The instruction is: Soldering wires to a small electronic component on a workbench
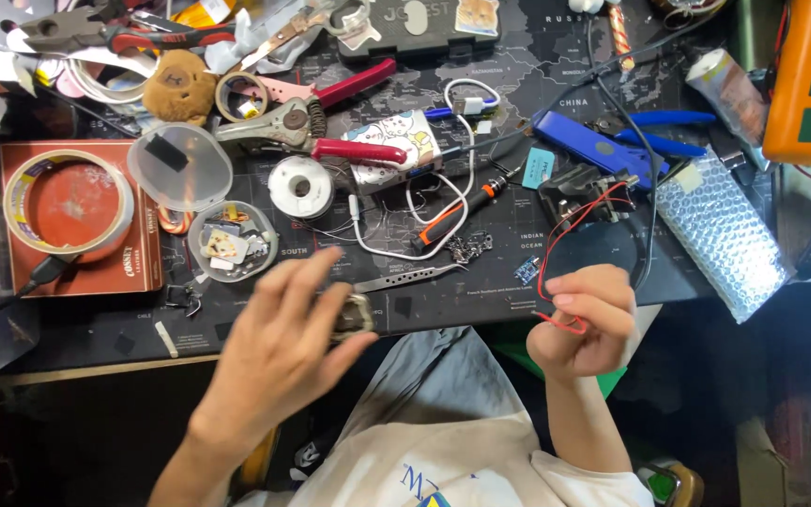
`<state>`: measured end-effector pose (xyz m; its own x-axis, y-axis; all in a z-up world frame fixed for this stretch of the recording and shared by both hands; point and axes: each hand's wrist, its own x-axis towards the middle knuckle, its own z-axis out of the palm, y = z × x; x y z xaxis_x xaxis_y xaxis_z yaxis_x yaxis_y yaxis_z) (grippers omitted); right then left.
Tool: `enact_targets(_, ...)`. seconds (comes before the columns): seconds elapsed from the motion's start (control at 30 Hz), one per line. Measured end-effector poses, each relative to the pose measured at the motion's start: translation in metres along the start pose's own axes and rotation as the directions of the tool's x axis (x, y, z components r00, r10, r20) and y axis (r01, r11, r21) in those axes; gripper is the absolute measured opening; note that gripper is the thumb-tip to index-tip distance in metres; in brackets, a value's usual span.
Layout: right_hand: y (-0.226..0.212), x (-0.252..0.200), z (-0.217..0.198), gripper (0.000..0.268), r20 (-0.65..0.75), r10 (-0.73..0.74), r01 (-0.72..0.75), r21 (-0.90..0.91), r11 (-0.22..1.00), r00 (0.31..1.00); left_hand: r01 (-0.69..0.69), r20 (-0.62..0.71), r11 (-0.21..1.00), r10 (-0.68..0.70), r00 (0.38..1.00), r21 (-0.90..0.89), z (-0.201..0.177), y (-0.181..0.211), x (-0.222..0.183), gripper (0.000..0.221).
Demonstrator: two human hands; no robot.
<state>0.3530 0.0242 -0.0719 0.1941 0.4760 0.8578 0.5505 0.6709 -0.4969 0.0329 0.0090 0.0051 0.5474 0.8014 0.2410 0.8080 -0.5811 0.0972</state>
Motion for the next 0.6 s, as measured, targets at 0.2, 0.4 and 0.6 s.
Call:
enact_targets(0.2, -0.005, -0.002, -0.024, 0.029, 0.227, -0.071, 0.054, 0.081, 0.995, 0.971, -0.112, -0.050, 0.984, 0.106, 0.993, -0.137, 0.027, 0.045, 0.034, 0.057)
enact_targets(0.4, 0.004, -0.010, -0.038, 0.026, 0.284, -0.052, 0.043, 0.039, 0.998, 0.957, -0.114, -0.174, 0.945, 0.062, 0.983, -0.307, 0.051, 0.075, 0.063, 0.050)
enact_targets(0.6, 0.010, -0.020, -0.040, 0.022, 0.285, 0.001, 0.008, -0.031, 0.999, 0.958, -0.054, -0.151, 0.940, 0.003, 0.989, -0.336, 0.059, 0.081, 0.069, 0.051)
